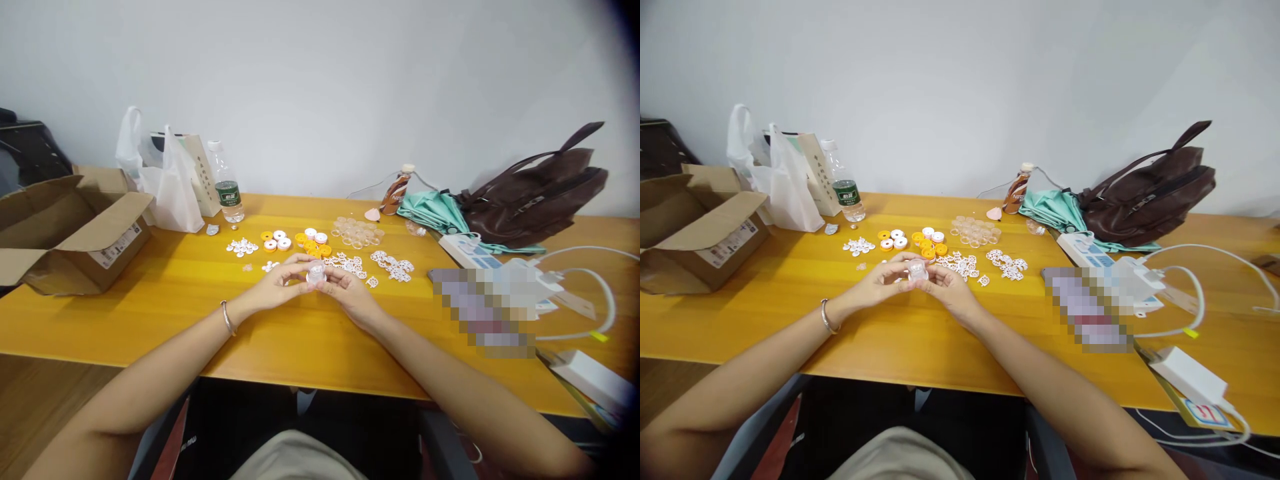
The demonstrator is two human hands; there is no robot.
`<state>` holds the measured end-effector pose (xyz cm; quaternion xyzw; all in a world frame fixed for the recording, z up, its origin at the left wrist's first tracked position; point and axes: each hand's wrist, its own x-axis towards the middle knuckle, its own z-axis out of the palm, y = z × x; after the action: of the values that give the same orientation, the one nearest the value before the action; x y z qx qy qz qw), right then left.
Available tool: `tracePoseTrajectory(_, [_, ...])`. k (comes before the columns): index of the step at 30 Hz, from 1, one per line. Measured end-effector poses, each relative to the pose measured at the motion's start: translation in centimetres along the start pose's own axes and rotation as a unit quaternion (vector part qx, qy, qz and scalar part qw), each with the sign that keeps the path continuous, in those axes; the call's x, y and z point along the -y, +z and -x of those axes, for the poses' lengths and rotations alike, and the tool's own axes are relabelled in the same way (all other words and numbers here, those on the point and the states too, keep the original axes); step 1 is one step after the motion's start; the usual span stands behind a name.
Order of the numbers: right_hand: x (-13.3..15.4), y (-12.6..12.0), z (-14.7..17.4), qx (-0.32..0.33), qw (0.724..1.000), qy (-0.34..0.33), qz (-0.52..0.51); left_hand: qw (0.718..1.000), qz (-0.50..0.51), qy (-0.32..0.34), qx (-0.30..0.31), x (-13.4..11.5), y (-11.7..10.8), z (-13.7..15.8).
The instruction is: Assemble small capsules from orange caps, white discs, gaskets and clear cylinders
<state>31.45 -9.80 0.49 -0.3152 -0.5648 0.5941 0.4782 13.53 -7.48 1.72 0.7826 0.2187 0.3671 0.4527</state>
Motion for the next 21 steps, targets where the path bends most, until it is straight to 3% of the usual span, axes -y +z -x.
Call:
tracePoseTrajectory(7, [0.3, -0.4, 0.0, -0.002, 1.000, 0.016, 0.008, 0.999, -0.043, 0.018, -0.005, 0.2, 0.0, 0.1])
tracePoseTrajectory(12, [1.8, -1.5, -0.6, -0.111, 0.994, -0.023, 0.009, 0.993, -0.115, 0.016, -0.033, 0.0, 0.1, 0.3])
tracePoseTrajectory(14, [2.8, -3.3, -1.4, -0.174, 0.984, -0.031, 0.003, 0.987, -0.162, 0.017, -0.005, -0.3, 0.3, 0.6])
tracePoseTrajectory(17, [4.6, -7.5, -2.6, -0.247, 0.968, -0.028, 0.045, 0.973, -0.210, 0.002, 0.092, -0.7, 0.6, 1.2])
tracePoseTrajectory(19, [5.6, -11.1, -2.9, -0.301, 0.941, -0.036, 0.149, 0.962, -0.233, -0.011, 0.142, -0.9, 0.6, 1.8])
tracePoseTrajectory(21, [6.1, -14.6, -2.6, -0.371, 0.863, -0.017, 0.343, 0.952, -0.252, -0.024, 0.169, -0.8, 0.2, 2.6])
